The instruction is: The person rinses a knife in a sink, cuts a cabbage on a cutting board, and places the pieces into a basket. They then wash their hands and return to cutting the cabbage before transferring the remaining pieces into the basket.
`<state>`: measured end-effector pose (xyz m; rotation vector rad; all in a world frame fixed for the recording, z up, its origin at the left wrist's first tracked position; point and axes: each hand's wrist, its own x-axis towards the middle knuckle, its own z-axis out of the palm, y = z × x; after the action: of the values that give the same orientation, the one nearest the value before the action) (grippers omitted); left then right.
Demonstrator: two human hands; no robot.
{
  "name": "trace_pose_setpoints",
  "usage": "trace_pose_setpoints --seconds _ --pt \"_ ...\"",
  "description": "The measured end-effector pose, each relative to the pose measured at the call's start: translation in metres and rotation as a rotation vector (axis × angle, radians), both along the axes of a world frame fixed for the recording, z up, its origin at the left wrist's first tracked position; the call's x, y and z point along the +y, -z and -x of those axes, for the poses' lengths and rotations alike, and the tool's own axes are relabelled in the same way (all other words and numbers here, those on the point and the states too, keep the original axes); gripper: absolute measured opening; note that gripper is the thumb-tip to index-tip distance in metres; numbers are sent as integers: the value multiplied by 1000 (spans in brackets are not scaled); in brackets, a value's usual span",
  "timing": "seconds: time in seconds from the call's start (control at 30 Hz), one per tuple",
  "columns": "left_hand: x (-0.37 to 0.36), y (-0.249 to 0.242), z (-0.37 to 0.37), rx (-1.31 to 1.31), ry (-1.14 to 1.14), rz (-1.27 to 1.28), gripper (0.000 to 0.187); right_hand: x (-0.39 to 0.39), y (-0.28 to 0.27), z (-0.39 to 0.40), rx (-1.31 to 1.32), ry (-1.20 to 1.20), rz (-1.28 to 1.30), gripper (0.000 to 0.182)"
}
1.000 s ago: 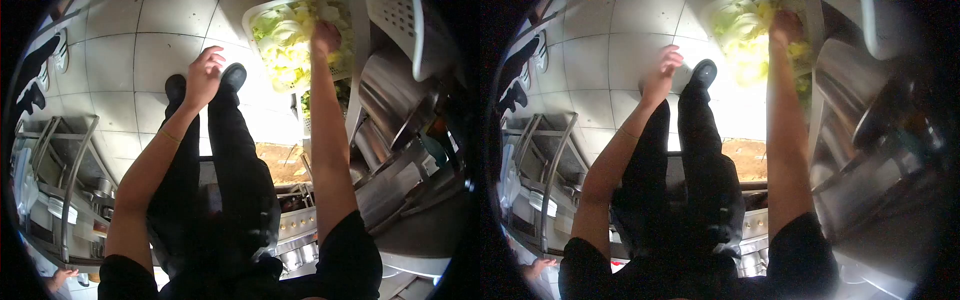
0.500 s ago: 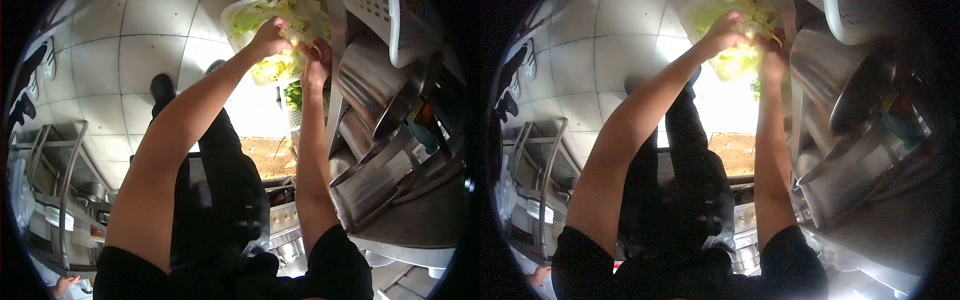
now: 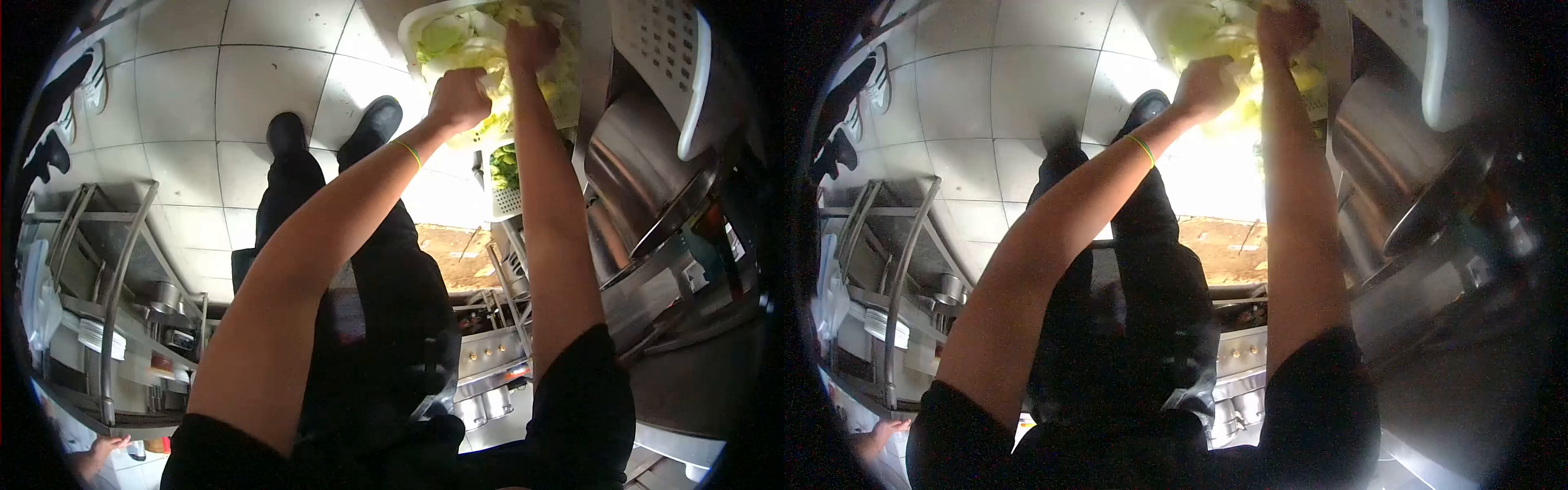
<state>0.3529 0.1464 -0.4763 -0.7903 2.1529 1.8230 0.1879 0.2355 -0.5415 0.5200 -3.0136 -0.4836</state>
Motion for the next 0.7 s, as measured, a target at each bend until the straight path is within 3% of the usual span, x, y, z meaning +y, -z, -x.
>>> trace_pose_setpoints --seconds 0.03,0.1,0.17,0.23,0.27,0.3,0.37,0.4,0.43,0.47,0.5,0.53,0.6,0.63,0.67,0.7 --pt "5 12 -3 3 -5 -4 25 6 -12 3 -152 13 309 46" --pt "22 32 -9 48 -4 -14 43 21 -39 -10 -169 88 341 47" --pt "13 25 -14 -87 -126 -337 54 32 -80 -39 -206 247 436 51" --pt "24 40 -19 -89 -314 -461 59 35 -110 -71 -246 411 550 54" --pt "10 22 -19 -169 -399 -834 60 36 -115 -83 -268 494 613 56" --pt "11 24 -22 -171 -400 -835 60 44 -111 -97 -269 495 611 56" --pt "16 32 -32 4 -451 -947 53 66 -98 -129 -649 365 1003 49" --pt "13 38 -38 451 -194 -618 47 49 -104 -142 -727 522 1202 44" --pt "17 33 -42 436 -189 -625 47 35 -111 -154 -796 690 1400 41" --pt "19 28 -43 431 -211 -665 45 42 -100 -157 -757 788 1406 37" --pt "14 24 -39 434 -230 -694 43 50 -87 -156 -641 625 1401 36" --pt "2 19 -39 122 -95 -669 44 50 -87 -152 -570 611 1318 36" --pt "-6 5 -34 126 -81 -608 43 56 -86 -136 -436 514 1060 44" --pt "-3 1 -34 119 -80 -567 41 51 -91 -130 -426 520 1068 44" --pt "-3 0 -26 -58 -233 -923 61 45 -95 -118 -398 584 1270 49" --pt "-4 -2 -23 -53 -221 -920 61 41 -97 -109 -365 645 1472 54"
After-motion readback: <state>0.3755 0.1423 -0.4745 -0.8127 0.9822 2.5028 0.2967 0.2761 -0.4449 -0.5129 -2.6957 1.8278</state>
